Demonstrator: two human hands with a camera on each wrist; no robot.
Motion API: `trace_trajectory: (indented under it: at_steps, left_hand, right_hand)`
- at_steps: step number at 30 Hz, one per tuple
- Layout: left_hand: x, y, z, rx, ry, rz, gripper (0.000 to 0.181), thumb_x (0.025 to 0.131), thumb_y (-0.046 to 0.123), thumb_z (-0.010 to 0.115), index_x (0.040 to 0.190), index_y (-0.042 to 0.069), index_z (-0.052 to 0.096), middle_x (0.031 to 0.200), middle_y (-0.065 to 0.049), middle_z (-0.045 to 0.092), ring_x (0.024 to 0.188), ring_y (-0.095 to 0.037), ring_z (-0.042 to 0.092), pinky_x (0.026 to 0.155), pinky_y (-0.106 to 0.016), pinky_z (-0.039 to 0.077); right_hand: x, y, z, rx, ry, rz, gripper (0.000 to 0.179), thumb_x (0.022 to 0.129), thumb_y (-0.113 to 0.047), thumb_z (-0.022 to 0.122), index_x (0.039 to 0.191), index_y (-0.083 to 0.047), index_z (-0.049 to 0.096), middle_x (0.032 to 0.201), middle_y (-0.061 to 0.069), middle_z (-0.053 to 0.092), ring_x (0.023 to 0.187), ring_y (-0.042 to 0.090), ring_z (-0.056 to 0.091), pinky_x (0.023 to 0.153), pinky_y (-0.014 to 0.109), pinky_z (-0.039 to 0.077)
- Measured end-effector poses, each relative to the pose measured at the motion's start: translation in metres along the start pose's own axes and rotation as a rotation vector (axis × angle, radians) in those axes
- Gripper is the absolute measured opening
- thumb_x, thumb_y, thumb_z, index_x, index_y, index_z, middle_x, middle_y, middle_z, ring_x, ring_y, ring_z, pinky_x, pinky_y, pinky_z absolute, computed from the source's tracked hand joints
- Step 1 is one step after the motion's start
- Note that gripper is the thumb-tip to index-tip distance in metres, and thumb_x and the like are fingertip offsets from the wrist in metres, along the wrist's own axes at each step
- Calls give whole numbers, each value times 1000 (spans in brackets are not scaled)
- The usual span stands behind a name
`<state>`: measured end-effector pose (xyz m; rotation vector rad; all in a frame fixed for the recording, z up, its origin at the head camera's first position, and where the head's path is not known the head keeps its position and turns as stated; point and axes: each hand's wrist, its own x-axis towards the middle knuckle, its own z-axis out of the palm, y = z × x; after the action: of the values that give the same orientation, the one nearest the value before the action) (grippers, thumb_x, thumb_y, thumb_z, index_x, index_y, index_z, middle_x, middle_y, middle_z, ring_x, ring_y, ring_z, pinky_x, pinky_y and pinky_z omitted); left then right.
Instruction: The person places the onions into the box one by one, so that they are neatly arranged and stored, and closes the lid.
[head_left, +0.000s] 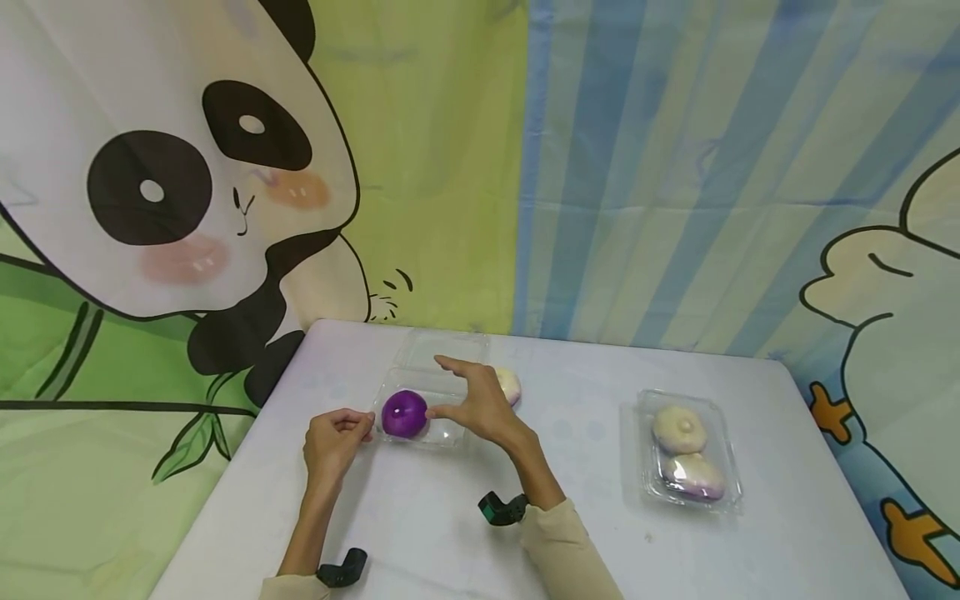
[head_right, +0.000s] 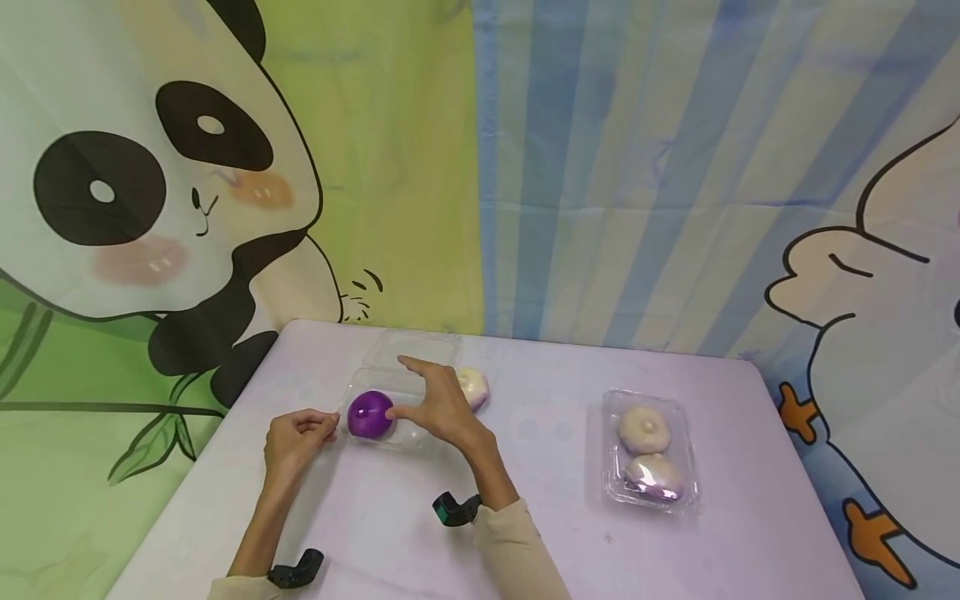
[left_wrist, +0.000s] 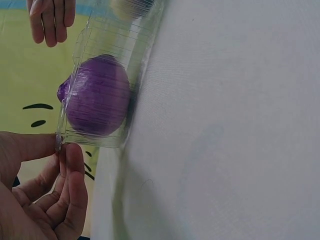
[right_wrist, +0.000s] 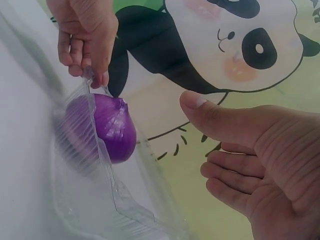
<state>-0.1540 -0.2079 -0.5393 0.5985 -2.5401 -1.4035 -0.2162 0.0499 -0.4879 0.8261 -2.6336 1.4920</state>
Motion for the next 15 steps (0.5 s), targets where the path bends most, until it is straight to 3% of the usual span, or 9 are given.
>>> trace_trajectory:
  at_steps: [9, 15]
  left_hand:
    - [1, -1, 0, -6, -3, -2, 22, 99, 26, 81, 93, 4, 83, 74, -3, 80, 69, -19, 73, 70, -30, 44]
    - [1, -1, 1, -6, 1, 3, 22, 98, 26, 82, 93, 5, 83, 74, -2, 80, 70, -19, 74, 73, -31, 43]
  right_hand:
    - [-9, 6, -11, 12, 50, 16, 84, 80, -18, 100, 153, -4, 61, 148, 20, 69, 140, 38, 66, 117, 60, 54]
    - [-15, 10, -18, -19, 76, 20, 84, 79, -18, 100, 153, -6, 62, 146, 18, 71, 138, 37, 68, 117, 55, 55]
